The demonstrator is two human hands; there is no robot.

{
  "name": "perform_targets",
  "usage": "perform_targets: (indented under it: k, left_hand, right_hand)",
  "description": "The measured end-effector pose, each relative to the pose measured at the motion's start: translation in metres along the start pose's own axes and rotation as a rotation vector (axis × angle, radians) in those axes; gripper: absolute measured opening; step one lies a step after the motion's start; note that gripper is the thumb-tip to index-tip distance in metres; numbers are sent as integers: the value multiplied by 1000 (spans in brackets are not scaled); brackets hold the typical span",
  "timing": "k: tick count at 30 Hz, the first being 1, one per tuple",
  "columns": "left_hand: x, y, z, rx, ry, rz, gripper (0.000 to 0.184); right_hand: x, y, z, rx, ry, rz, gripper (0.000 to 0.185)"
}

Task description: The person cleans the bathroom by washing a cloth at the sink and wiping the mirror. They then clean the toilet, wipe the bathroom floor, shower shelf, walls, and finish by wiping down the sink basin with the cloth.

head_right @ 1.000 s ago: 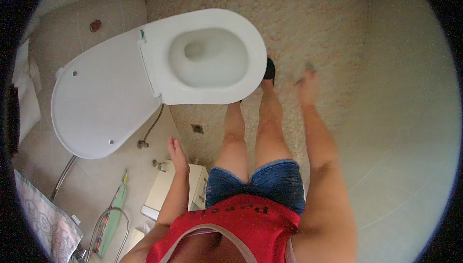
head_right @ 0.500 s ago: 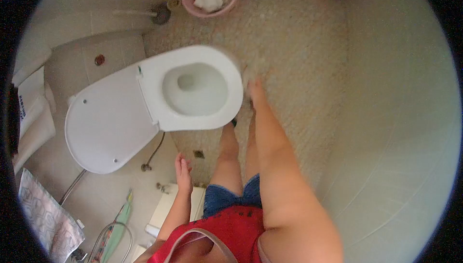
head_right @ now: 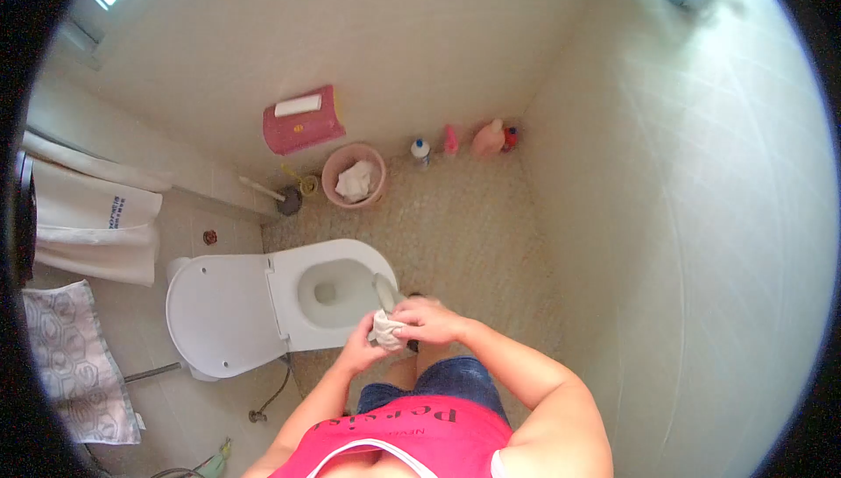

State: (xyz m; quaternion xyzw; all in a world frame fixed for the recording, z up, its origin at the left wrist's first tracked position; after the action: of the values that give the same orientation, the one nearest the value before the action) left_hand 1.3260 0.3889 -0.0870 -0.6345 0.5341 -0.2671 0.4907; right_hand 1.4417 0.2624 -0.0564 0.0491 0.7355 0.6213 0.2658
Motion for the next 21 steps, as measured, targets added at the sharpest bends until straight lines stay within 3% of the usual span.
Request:
perform_targets:
  k: [2, 3, 4, 6, 8, 9, 12, 15, 16, 18, 19, 20, 21]
  left_hand:
    - [-7, -50, 2, 148, -23, -77, 37]
    - [-13, -50, 0, 86, -85, -181, 19]
    - [-19, -70, -8, 86, -113, -276, 14]
    - [-36, -98, -22, 308, -105, -144, 12]
    - [-59, -127, -38, 741, -376, 391, 15]
    - [-67, -145, -48, 846, -521, 394, 18]
    - [-78, -165, -70, 918, -702, 639, 31]
    - [-77, -163, -64, 853, -914, 705, 34]
    - [-79, -156, -53, 763, -959, 659, 30]
    - [-88, -137, -22, 581, -1039, 554, 22]
    - [-89, -122, -5, 296, -1018, 444, 15]
    - [-85, -113, 12, 273, -1058, 313, 11]
    - [-79, -89, 40, 152, -978, -206, 13]
  right_hand:
    - [-46, 75, -11, -156, -423, -630, 29]
    - [-61, 90, -14, -125, -531, -562, 27]
    - [-73, 104, -17, -82, -523, -473, 23]
    - [-75, 128, -26, -197, -476, -479, 19]
    - [-65, 127, -32, -61, -390, -417, 25]
    - [-64, 124, -35, 18, -361, -389, 27]
    - [-67, 120, -33, 129, -200, -505, 34]
    - [-72, 136, -27, -82, -205, -343, 36]
    - [-76, 146, -25, -54, -193, -221, 37]
    - [-79, 159, -19, -212, -260, -94, 39]
    - [-81, 163, -11, -240, -251, -38, 40]
    - [-85, 163, -4, -267, -244, 15, 42]
    - [-93, 163, 4, -298, -263, 16, 41]
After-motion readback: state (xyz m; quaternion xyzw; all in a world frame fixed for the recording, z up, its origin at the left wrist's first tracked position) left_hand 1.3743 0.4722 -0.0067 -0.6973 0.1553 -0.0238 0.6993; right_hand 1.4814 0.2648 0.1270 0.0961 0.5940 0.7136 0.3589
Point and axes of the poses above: each hand's wrist, its own z-axis towards the middle knuckle, its own x-axis out of the palm, y = z × x, the point moved 5 cm from there along z, towards the middle knuckle, and after that the axes turned 15 degrees about -y, right-handed, at the moved point
